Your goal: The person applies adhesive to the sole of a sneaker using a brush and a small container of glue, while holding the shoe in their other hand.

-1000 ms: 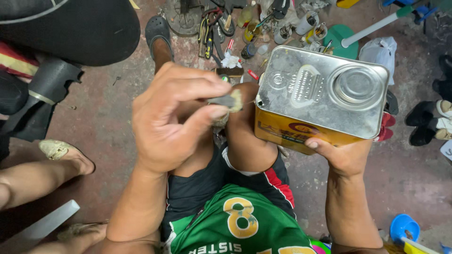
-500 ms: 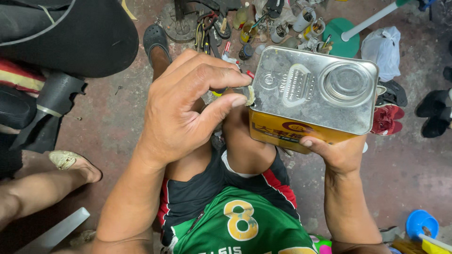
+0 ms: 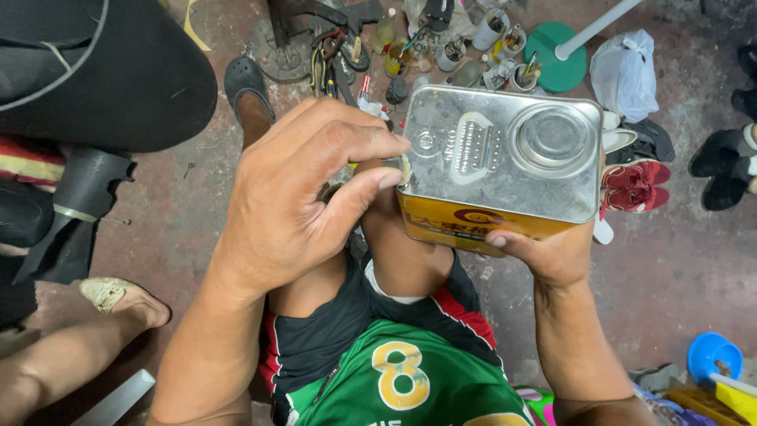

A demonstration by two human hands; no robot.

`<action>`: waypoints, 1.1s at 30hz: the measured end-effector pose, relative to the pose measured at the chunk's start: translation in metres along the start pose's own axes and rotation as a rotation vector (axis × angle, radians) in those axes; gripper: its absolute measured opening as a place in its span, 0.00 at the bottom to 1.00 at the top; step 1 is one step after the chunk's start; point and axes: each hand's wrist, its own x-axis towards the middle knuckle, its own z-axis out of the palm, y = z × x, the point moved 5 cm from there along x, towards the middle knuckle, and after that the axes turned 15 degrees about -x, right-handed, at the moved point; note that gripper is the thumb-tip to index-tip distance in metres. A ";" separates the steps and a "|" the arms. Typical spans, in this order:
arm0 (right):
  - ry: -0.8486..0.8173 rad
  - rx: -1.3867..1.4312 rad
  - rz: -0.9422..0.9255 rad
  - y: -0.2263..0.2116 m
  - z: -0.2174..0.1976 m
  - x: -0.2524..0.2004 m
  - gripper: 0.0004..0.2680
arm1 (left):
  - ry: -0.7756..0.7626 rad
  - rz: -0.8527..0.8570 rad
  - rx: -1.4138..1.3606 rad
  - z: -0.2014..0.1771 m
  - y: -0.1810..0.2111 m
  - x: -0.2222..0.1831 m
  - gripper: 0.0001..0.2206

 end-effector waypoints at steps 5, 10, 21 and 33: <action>0.012 -0.033 0.044 -0.001 0.002 0.001 0.43 | -0.066 0.032 -0.013 0.007 0.001 0.001 0.10; 0.074 -0.062 -0.015 -0.004 0.004 -0.001 0.48 | -0.017 0.028 -0.024 0.010 -0.006 -0.003 0.10; 0.014 -0.257 -0.043 -0.008 0.006 0.000 0.51 | 0.117 -0.142 0.030 0.001 -0.041 -0.053 0.30; -0.078 -0.346 -0.085 -0.038 0.012 0.010 0.48 | -0.059 -0.433 0.580 0.039 -0.132 -0.149 0.35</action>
